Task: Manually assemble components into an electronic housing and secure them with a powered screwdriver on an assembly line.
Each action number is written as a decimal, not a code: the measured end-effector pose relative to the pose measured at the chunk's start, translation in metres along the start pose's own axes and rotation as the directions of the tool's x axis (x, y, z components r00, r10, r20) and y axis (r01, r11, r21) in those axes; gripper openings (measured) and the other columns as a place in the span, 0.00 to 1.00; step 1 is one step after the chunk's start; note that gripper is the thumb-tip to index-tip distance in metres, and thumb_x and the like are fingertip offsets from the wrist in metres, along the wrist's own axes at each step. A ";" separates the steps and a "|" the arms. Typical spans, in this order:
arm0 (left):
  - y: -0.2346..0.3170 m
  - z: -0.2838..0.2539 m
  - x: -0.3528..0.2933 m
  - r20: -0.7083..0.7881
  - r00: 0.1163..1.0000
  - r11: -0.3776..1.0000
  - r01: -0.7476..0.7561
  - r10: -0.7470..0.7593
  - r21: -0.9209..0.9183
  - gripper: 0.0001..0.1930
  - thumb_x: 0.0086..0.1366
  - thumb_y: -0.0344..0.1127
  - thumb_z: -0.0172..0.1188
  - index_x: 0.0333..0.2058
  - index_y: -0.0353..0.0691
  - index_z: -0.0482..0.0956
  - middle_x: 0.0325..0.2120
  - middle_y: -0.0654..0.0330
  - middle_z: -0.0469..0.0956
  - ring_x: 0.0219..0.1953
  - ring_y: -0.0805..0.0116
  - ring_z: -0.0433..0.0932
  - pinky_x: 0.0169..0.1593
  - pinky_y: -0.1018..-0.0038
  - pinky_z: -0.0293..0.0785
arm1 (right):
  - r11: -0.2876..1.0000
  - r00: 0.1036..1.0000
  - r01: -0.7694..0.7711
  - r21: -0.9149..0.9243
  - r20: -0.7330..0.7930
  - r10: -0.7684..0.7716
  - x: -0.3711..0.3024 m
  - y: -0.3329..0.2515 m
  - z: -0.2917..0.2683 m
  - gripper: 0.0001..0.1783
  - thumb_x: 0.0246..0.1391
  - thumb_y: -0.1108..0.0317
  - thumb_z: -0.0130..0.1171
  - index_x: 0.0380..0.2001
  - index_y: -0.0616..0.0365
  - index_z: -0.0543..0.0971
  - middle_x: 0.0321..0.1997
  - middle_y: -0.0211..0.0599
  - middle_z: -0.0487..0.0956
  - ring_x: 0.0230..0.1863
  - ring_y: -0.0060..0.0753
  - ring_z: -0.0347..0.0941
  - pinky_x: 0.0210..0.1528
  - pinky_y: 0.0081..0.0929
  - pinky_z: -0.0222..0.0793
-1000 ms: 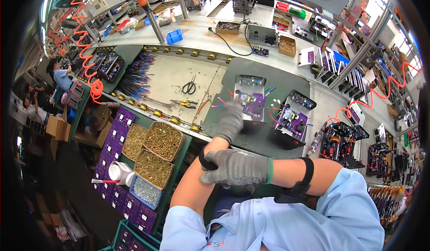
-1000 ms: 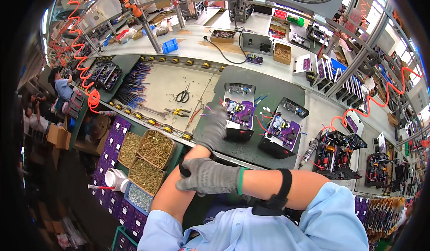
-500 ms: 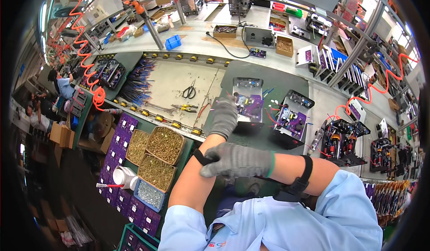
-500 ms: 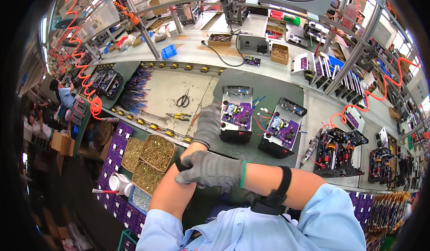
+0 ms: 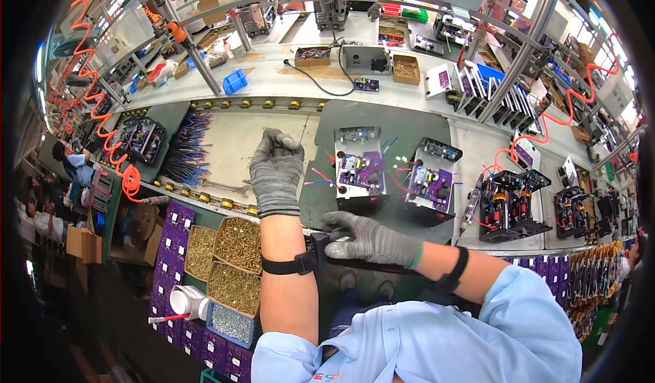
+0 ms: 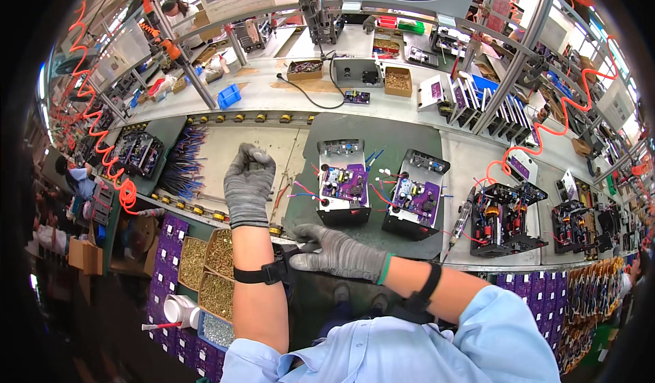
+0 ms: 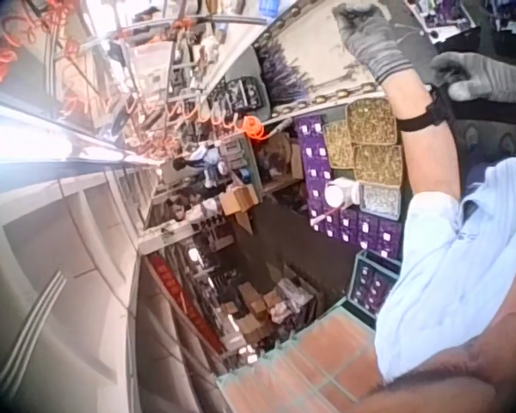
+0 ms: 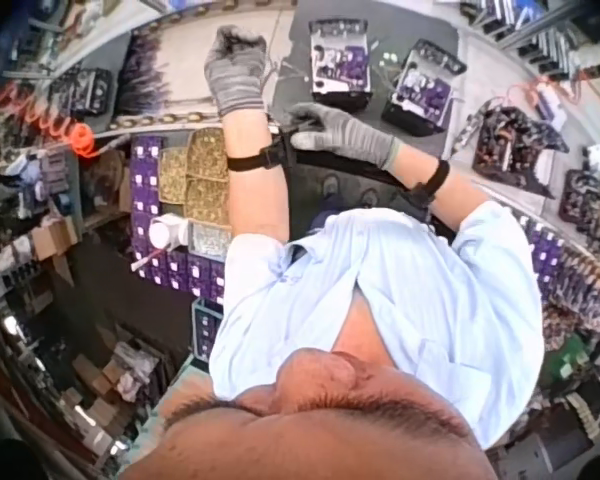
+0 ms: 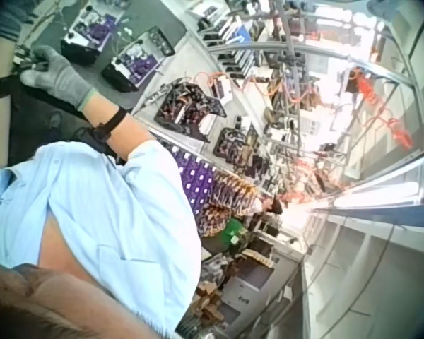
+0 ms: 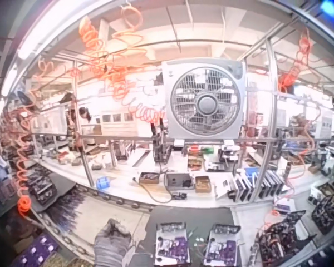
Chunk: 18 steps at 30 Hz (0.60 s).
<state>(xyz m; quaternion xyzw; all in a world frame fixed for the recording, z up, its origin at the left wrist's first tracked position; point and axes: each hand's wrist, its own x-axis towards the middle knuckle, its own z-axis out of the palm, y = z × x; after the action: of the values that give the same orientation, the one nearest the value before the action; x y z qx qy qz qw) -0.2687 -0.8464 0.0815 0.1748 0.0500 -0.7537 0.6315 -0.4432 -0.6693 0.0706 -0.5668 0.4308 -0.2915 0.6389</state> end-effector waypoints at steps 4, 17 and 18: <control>-0.002 0.023 0.008 0.126 0.992 0.997 0.021 -0.011 -0.078 0.10 0.74 0.32 0.54 0.37 0.32 0.80 0.28 0.54 0.81 0.30 0.61 0.78 0.36 0.65 0.78 | 0.847 0.986 0.059 0.528 0.101 -0.132 0.024 -0.003 0.030 0.43 0.60 0.43 0.68 0.66 0.62 0.67 0.55 0.42 0.78 0.53 0.31 0.78 0.52 0.33 0.79; -0.014 -0.043 0.060 0.860 0.484 -0.781 -0.596 -0.161 0.189 0.12 0.70 0.30 0.53 0.49 0.38 0.81 0.38 0.47 0.83 0.43 0.47 0.82 0.51 0.57 0.78 | 0.657 0.927 -0.338 0.674 0.118 0.356 0.047 -0.015 0.068 0.20 0.64 0.48 0.65 0.41 0.55 0.78 0.33 0.32 0.80 0.34 0.29 0.82 0.36 0.30 0.85; -0.017 -0.041 0.059 0.831 0.534 -0.776 -0.586 -0.153 0.234 0.12 0.71 0.30 0.53 0.49 0.38 0.81 0.38 0.48 0.83 0.43 0.47 0.81 0.51 0.57 0.77 | 0.657 0.931 -0.335 0.676 0.129 0.342 0.048 -0.013 0.069 0.20 0.64 0.48 0.65 0.41 0.55 0.78 0.33 0.32 0.80 0.35 0.28 0.81 0.37 0.30 0.85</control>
<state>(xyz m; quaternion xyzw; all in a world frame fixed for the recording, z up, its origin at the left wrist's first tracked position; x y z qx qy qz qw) -0.2849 -0.8865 0.0214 0.4293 -0.8338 0.0007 0.3472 -0.3589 -0.6808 0.0716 -0.1978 0.3925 -0.3086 0.8436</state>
